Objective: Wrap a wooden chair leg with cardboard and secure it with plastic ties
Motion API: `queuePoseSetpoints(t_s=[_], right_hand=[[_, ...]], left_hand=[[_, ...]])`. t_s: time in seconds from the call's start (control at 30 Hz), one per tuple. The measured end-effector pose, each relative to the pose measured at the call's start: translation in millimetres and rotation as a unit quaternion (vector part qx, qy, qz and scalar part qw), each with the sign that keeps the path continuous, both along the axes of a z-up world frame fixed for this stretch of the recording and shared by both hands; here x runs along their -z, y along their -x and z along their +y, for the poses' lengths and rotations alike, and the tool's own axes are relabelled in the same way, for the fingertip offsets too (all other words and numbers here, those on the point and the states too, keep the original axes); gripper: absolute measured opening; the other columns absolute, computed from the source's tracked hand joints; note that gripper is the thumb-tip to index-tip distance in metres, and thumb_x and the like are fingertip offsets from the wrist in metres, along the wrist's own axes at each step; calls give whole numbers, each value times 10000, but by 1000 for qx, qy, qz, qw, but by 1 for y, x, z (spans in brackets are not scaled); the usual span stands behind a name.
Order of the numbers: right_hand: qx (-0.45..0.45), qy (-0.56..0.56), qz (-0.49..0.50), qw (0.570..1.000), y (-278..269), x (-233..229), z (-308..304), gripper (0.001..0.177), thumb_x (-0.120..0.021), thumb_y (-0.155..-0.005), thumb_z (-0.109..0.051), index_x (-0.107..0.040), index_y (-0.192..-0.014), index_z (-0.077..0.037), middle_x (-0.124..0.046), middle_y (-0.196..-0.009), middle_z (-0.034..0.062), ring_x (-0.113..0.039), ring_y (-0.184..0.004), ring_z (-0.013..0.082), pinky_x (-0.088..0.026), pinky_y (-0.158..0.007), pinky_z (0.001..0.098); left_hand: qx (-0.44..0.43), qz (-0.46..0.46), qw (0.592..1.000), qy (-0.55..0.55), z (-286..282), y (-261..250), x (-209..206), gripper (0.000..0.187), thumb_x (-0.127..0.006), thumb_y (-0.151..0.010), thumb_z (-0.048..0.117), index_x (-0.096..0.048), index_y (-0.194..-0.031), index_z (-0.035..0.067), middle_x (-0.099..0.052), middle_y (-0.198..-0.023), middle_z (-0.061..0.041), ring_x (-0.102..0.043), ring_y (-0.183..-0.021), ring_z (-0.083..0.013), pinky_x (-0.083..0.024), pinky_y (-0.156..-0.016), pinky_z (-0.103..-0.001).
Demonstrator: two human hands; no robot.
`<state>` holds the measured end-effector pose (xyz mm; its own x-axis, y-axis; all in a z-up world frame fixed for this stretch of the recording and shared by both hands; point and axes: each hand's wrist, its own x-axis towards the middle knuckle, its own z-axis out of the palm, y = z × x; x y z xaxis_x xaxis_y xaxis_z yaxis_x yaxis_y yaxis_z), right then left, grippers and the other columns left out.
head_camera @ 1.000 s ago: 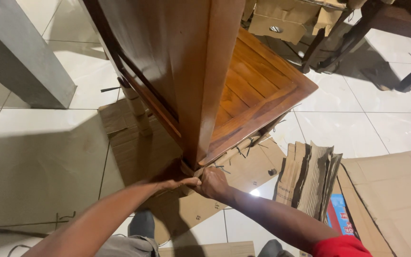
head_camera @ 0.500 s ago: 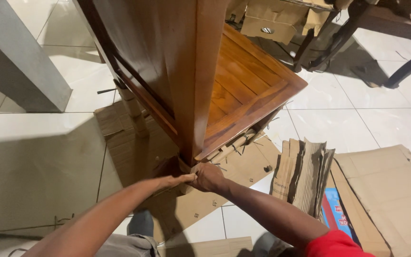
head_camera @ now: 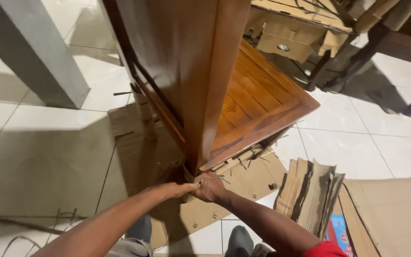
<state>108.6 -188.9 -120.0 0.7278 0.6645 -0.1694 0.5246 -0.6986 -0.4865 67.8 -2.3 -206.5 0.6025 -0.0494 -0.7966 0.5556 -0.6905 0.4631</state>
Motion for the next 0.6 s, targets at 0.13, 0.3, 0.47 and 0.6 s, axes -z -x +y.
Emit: queuePoseSetpoints(t_s=[0.13,0.3,0.47,0.6], right_hand=[[20,47,-3,999,-6,10,0,402,-532,-772,-449,-772,-696,-136,-746,-711,106,-754,-751,362,-614,-734,505],[0,41,55,998,3,-27,8,530,-645,-811,-533,-786,-850,-24,-765,-907,172,-748,-915,392,-602,-832,509],[-1,62,61,996,-1,-23,11,592,-665,-791,-590,-775,-901,-18,-767,-962,175,-731,-976,411,-576,-890,560],[-50,123,77,988,7,-36,7,717,-573,-823,-673,-774,-1005,-8,-746,-1102,223,-688,-1112,438,-493,-1033,600]], left_hand=[[-18,3,997,-72,-29,36,-172,1198,-356,-674,1041,-583,-1447,155,-529,-1540,-48,-463,-1453,-197,-289,-1267,-361],[41,-75,989,-118,-1,43,-99,792,-346,-957,703,-628,-1371,90,-576,-1482,-134,-493,-1432,-247,-384,-1227,-402],[67,-137,972,-178,-15,65,-230,631,-417,-1018,552,-654,-1298,39,-636,-1392,-185,-572,-1348,-329,-474,-1126,-460],[26,-163,974,-156,-2,73,-151,620,-424,-1009,553,-646,-1269,36,-655,-1348,-193,-591,-1313,-341,-501,-1076,-466]])
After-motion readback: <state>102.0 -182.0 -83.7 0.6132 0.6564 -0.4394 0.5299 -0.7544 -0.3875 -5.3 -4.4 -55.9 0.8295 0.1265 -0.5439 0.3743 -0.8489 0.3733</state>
